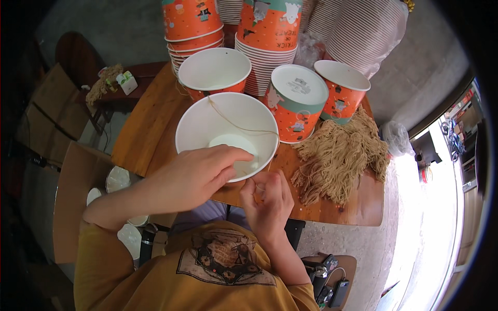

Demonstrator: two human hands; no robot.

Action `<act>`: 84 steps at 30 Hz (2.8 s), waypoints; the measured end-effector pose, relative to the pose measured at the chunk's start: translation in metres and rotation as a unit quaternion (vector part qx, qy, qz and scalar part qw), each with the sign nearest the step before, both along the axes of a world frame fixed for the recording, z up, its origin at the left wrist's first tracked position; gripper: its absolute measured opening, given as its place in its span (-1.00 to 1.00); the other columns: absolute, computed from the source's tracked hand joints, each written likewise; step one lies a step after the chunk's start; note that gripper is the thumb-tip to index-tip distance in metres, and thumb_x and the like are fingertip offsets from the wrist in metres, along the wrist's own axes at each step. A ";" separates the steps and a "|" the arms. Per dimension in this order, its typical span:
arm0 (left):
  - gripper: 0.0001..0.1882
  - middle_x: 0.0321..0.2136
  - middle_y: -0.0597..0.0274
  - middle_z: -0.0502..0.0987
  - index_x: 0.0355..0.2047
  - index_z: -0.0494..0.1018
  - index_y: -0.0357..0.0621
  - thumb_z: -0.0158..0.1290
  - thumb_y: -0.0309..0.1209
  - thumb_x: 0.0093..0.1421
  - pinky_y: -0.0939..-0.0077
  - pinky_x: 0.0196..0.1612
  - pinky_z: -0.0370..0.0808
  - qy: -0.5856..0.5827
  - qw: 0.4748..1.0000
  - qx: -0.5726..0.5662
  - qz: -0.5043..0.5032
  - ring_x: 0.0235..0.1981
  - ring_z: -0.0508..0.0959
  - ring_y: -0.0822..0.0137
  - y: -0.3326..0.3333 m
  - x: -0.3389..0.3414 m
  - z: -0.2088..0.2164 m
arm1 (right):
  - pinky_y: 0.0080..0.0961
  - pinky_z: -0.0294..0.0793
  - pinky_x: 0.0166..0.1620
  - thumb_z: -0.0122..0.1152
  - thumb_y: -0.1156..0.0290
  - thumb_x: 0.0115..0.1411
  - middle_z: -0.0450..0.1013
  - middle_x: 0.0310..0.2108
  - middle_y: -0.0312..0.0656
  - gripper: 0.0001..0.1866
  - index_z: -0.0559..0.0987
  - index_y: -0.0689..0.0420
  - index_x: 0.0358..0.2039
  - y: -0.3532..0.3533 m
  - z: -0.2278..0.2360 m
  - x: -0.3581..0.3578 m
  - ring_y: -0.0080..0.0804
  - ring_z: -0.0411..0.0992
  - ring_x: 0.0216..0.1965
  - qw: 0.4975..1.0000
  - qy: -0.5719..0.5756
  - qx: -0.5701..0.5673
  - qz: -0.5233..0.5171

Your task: Assembling paper bowls by threading and securing elastic strings through pre-punched holes.

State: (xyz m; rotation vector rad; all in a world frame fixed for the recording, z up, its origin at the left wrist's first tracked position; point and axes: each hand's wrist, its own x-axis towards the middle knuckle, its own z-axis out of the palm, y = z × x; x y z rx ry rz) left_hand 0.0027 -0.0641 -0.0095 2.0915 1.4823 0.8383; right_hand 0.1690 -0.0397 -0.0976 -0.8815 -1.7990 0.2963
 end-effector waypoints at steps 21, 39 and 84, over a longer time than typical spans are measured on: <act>-0.89 -0.44 0.35 0.46 -0.38 0.34 -0.21 0.04 -0.48 0.18 0.57 -0.27 0.42 -0.226 0.954 -0.189 -0.050 -0.38 0.43 0.53 0.039 0.004 -0.005 | -0.67 0.31 -0.53 0.29 0.54 0.12 0.35 -0.52 -0.27 -0.84 0.44 0.20 -0.40 0.009 0.025 0.017 -0.61 0.27 -0.60 0.970 0.066 -0.209 0.101; -0.94 -0.40 0.31 0.45 -0.24 0.31 -0.18 -0.06 -0.48 0.32 0.69 -0.33 0.38 -0.318 0.905 -0.268 -0.088 -0.47 0.39 0.59 0.054 -0.002 -0.006 | -0.73 0.29 -0.47 0.18 0.51 0.25 0.38 -0.53 -0.40 -0.88 0.43 0.21 -0.25 0.020 0.024 0.018 -0.77 0.27 -0.53 0.894 0.134 -0.359 0.230; -0.81 -0.35 0.33 0.49 -0.21 0.45 -0.27 0.05 -0.37 0.30 0.69 -0.36 0.40 -0.402 0.797 -0.428 -0.142 -0.42 0.44 0.56 0.076 0.006 -0.018 | -0.66 0.36 -0.45 0.28 0.59 0.09 0.39 -0.34 -0.26 -0.77 0.49 0.16 -0.23 0.067 0.037 0.050 -0.59 0.32 -0.56 0.981 0.016 -0.105 0.160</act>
